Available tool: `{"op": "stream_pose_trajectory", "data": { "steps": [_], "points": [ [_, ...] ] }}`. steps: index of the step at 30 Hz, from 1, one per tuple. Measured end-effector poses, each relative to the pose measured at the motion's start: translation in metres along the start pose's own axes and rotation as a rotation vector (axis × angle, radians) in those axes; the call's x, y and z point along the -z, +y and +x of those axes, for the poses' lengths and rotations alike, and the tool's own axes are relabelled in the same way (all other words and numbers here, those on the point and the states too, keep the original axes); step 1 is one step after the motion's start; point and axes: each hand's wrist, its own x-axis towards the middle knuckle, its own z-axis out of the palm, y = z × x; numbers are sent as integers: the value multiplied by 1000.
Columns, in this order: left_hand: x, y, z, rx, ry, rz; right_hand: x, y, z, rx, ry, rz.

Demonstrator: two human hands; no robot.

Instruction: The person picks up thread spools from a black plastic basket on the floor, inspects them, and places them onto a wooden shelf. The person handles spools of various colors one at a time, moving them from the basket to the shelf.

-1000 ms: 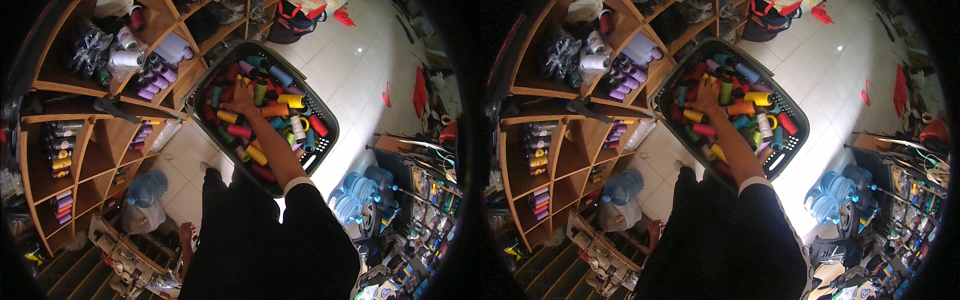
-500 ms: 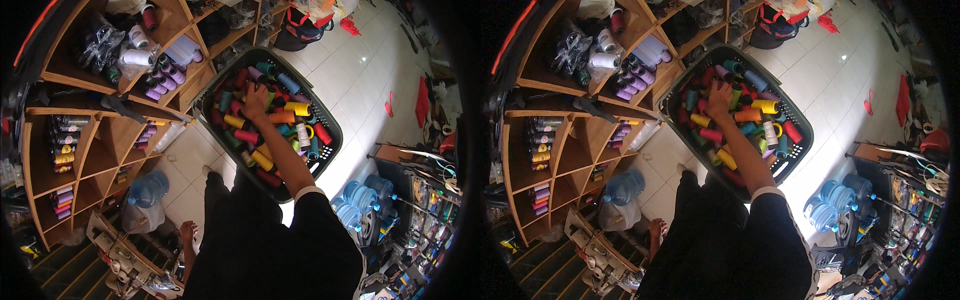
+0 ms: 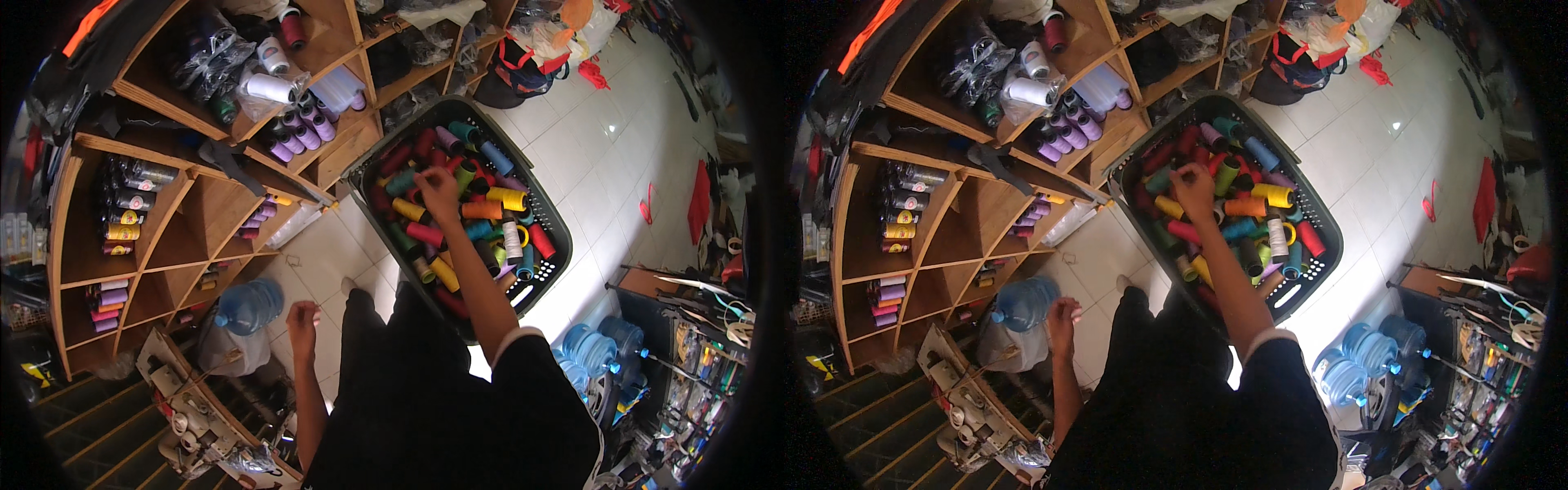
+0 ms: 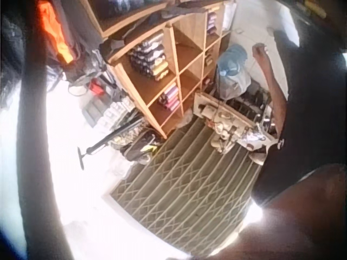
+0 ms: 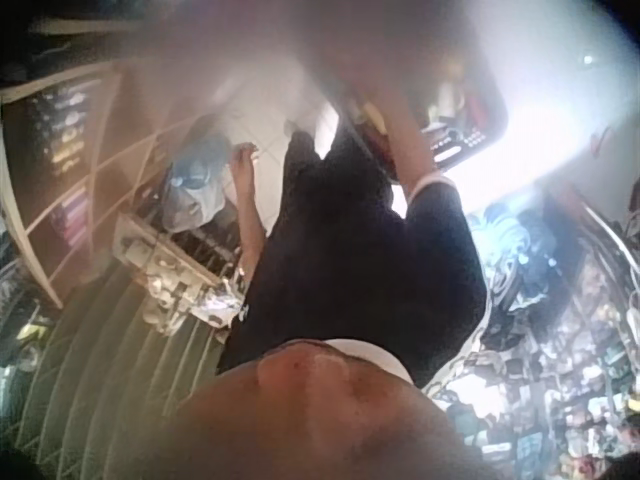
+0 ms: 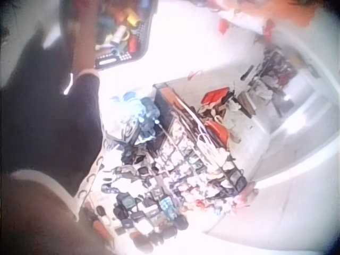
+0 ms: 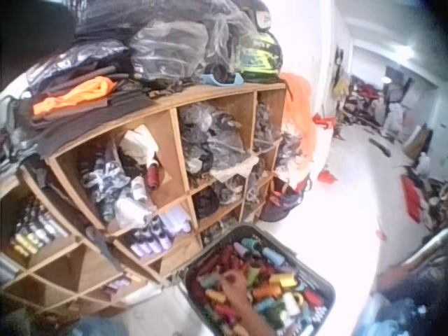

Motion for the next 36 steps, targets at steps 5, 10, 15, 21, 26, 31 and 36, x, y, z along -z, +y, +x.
{"op": "stream_pose_trajectory", "data": {
  "steps": [5,10,15,21,26,31,36],
  "points": [
    [-75,112,7,-131,-212,-292,35,-129,-75,-407,67,673],
    [-146,197,-5,-206,-518,-817,41,-207,-125,-285,-14,854],
    [-151,245,-25,-52,-454,-1047,46,-233,-137,-46,-61,615],
    [-144,267,-36,-71,-480,-1043,45,-249,-139,34,-9,556],
    [-137,268,-35,-110,-517,-1005,36,-251,-143,-22,3,667],
    [-132,261,-41,-89,-696,-981,28,-231,-143,-288,47,765],
    [-121,271,-34,-116,-505,-1026,42,-256,-130,-349,-23,1023]
  ]
}}
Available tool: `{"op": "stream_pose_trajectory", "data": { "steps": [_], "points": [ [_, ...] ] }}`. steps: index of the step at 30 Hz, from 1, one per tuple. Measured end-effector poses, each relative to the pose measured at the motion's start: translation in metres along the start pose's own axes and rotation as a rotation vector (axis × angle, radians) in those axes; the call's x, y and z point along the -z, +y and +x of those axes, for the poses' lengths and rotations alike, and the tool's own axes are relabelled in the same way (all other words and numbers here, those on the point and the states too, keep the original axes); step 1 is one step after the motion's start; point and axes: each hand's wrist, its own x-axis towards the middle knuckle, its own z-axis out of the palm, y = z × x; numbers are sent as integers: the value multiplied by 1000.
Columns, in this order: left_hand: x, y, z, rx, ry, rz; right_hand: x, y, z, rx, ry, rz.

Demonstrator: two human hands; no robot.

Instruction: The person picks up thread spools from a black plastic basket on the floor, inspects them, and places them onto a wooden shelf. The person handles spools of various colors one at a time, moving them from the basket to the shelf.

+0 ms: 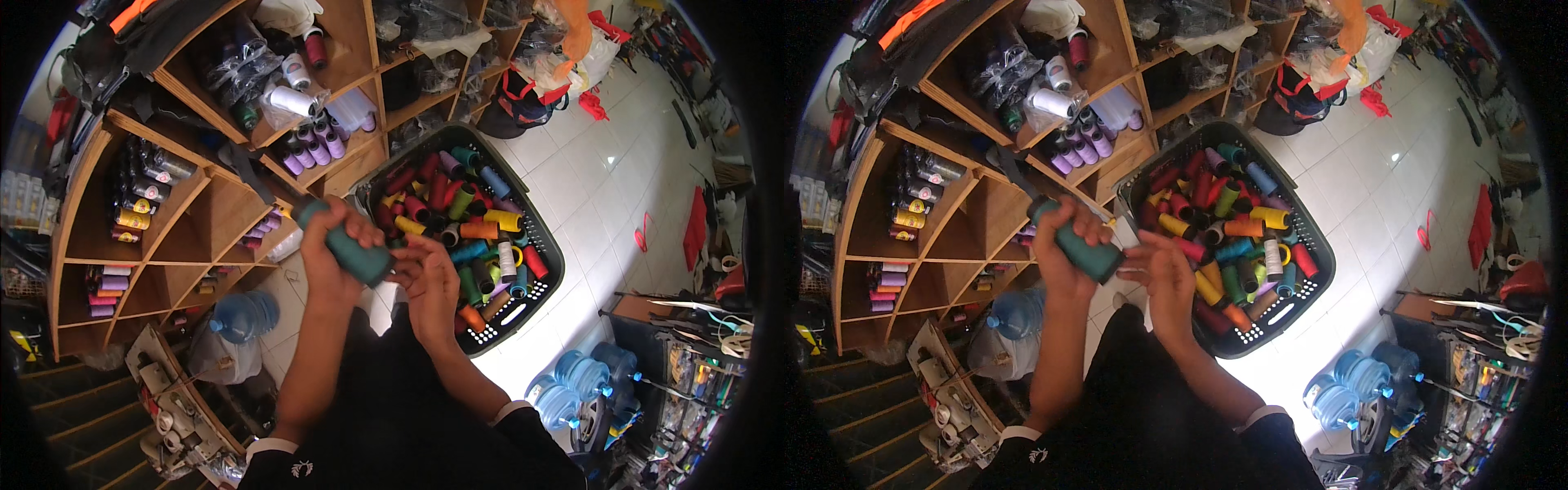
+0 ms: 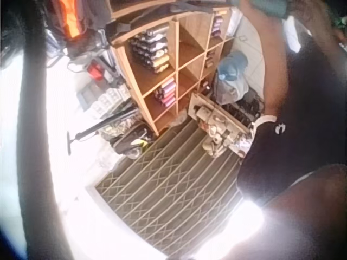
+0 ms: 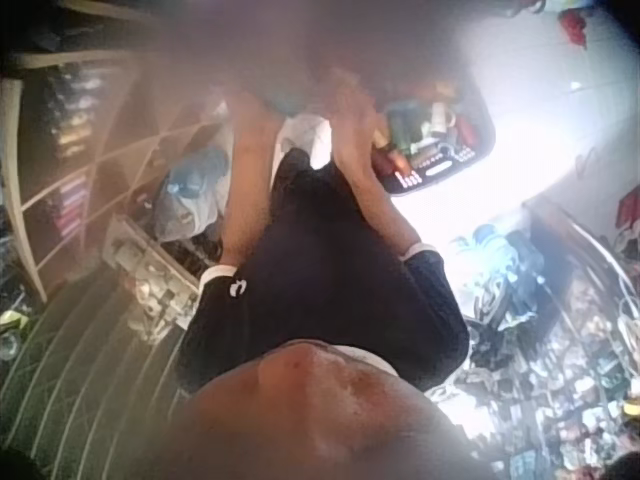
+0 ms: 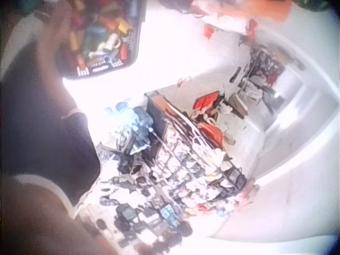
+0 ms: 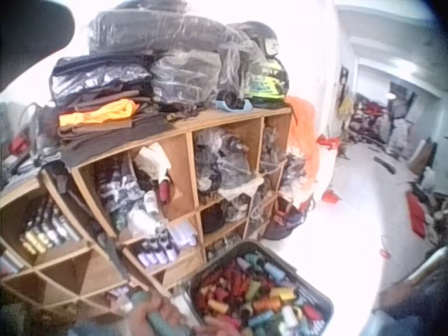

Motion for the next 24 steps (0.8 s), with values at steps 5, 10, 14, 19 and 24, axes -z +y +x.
{"op": "stream_pose_trajectory", "data": {
  "steps": [5,10,14,19,24],
  "points": [
    [8,9,11,-74,152,-39,-10,-10,2,602,-266,-791],
    [5,5,5,-46,183,-36,-9,-8,7,707,-295,-956],
    [-1,5,1,-77,221,24,-8,1,9,715,-239,-846],
    [0,7,1,-86,155,9,-10,12,10,631,-209,-666],
    [-1,6,4,-115,98,87,-13,18,11,399,-200,-389]
  ]
}}
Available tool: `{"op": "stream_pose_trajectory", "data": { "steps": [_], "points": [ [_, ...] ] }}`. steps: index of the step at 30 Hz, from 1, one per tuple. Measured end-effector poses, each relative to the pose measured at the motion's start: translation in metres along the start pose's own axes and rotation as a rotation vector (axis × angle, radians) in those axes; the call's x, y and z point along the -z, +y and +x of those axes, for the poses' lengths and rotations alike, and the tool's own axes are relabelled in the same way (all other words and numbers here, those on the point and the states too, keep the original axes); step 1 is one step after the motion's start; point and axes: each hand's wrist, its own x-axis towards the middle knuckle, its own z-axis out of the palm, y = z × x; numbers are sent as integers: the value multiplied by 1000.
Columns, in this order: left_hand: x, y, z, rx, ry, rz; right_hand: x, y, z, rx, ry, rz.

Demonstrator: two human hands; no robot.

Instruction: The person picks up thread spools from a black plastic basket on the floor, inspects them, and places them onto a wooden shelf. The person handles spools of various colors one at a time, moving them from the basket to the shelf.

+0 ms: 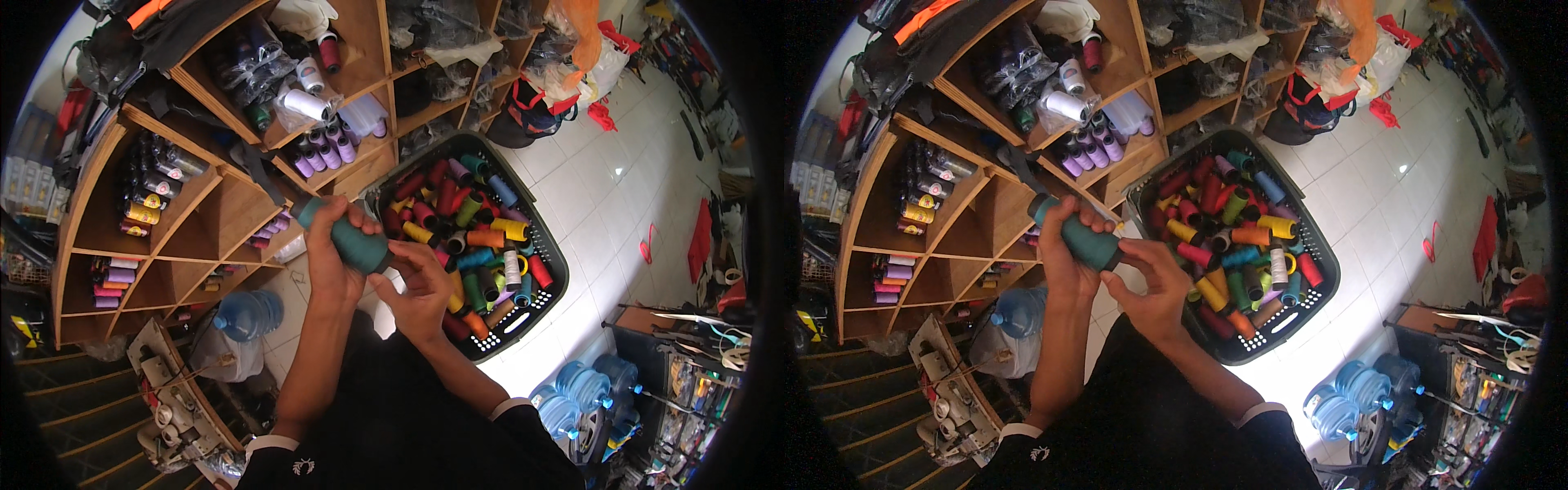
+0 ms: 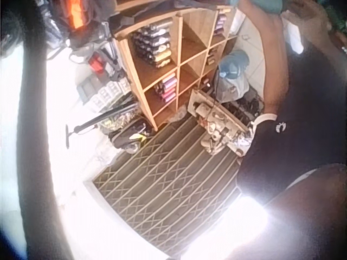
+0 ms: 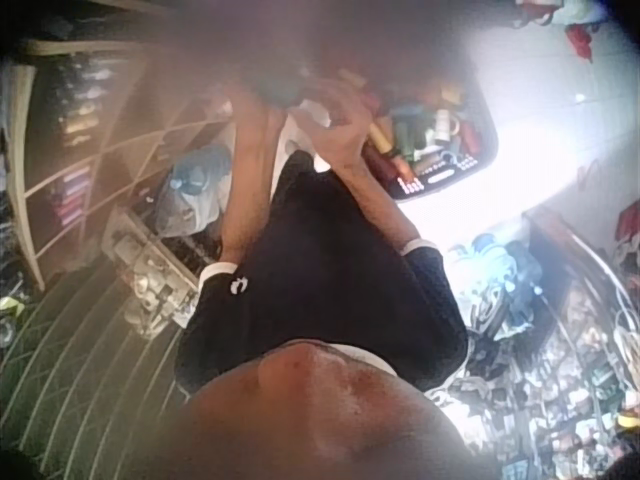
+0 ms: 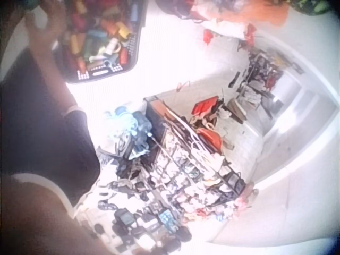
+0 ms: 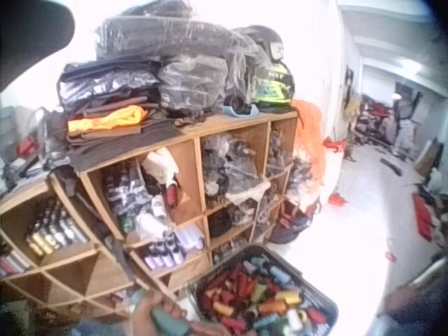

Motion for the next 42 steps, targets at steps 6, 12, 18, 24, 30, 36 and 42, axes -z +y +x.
{"op": "stream_pose_trajectory", "data": {
  "steps": [6,12,18,24,30,36,42],
  "points": [
    [11,-4,-4,30,-341,-46,16,-1,11,-467,68,514],
    [31,-9,-12,-28,-304,486,32,-8,15,-612,-12,511],
    [19,-3,-27,-95,-313,581,31,-36,40,-35,-50,-248],
    [12,-12,-33,-212,-297,775,15,-40,50,-38,9,-236],
    [9,-10,-35,-270,-267,838,15,-36,47,-120,-24,-10],
    [13,-6,-33,-185,-282,745,25,-39,54,-351,-81,416],
    [15,-9,-32,-136,-270,633,29,-30,56,-348,-130,719]
  ]
}}
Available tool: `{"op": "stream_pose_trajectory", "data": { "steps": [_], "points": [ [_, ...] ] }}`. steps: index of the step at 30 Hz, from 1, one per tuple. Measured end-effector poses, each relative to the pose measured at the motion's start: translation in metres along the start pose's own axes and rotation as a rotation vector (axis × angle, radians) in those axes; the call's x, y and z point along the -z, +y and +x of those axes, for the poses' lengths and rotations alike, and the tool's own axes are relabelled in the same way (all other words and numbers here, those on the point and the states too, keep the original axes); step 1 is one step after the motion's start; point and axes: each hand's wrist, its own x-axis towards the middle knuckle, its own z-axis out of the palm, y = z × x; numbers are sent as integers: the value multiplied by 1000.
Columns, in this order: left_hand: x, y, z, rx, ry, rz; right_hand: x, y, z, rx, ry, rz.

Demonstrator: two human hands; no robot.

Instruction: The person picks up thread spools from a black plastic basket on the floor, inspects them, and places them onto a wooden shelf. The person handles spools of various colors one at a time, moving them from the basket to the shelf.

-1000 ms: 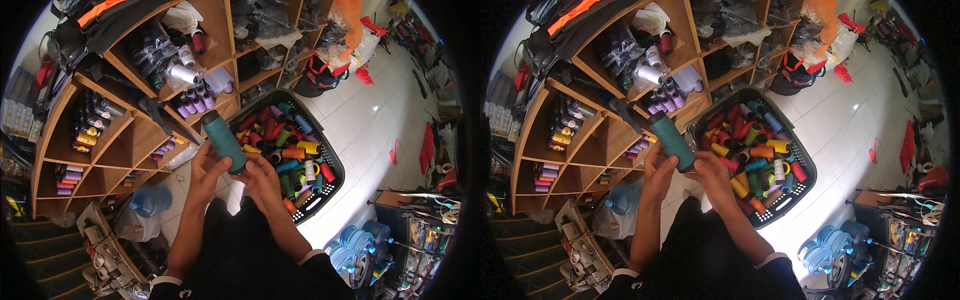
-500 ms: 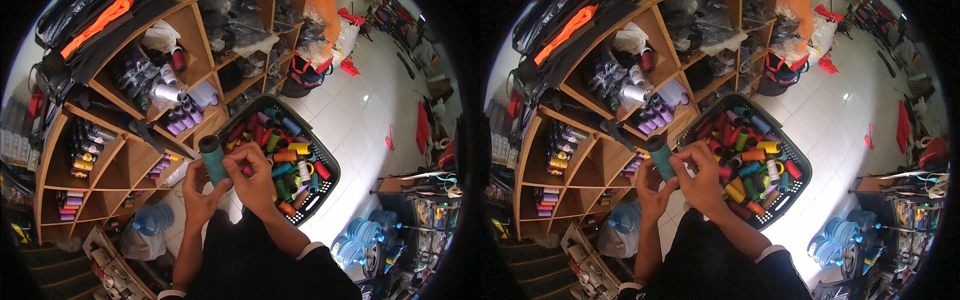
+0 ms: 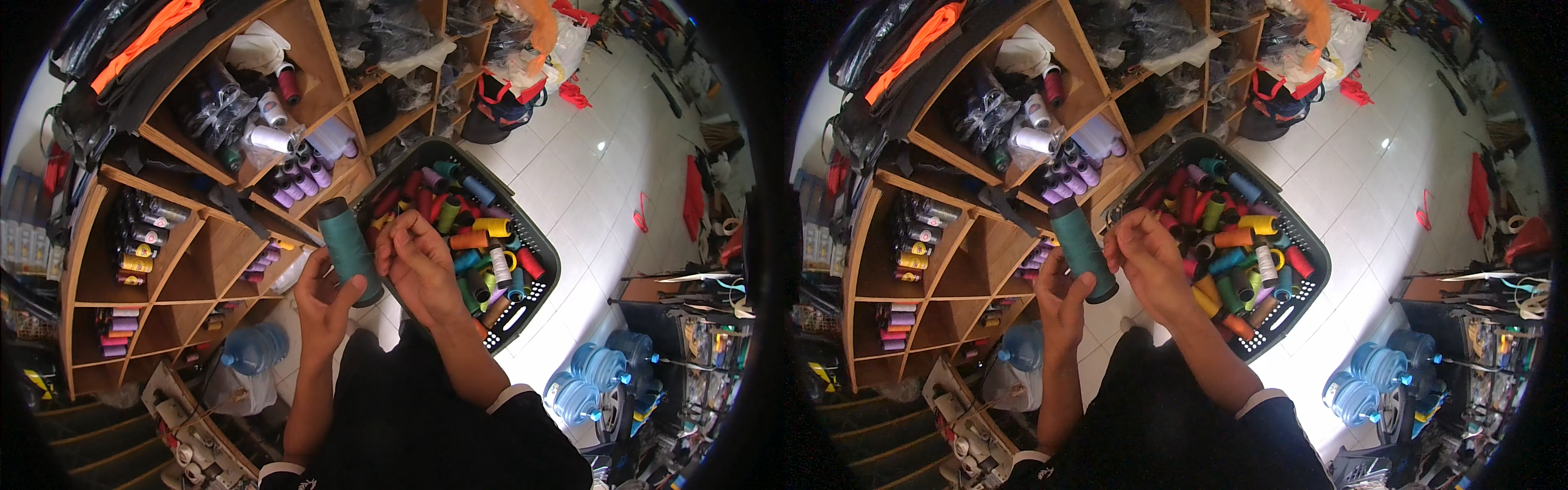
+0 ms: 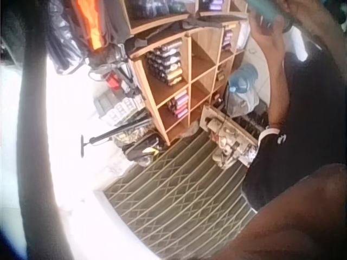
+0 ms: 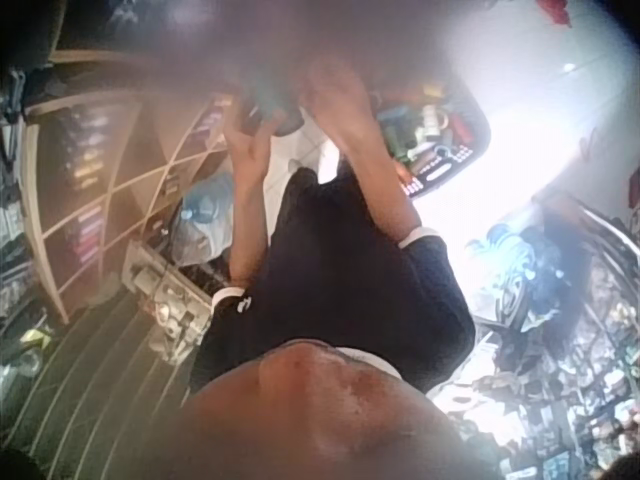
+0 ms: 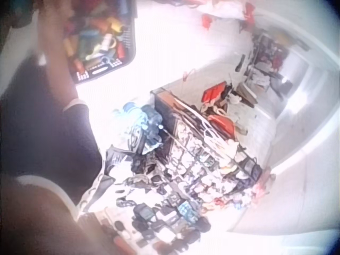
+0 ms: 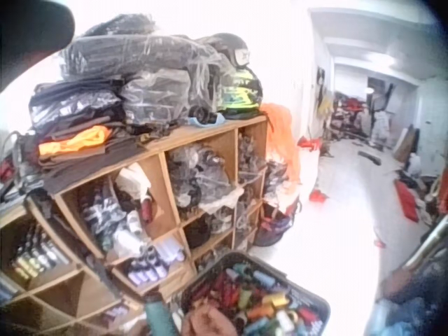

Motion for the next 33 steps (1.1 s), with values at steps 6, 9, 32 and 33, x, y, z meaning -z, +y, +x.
{"op": "stream_pose_trajectory", "data": {
  "steps": [6,9,32,33],
  "points": [
    [8,5,4,168,-12,-237,6,-8,3,39,-2,-20],
    [10,6,5,128,-25,-307,5,-11,2,87,-13,-77],
    [-8,19,6,212,28,-452,-21,-12,-6,349,-36,-1081],
    [-8,18,6,225,37,-462,-21,-11,-7,343,-44,-1065]
  ]
}}
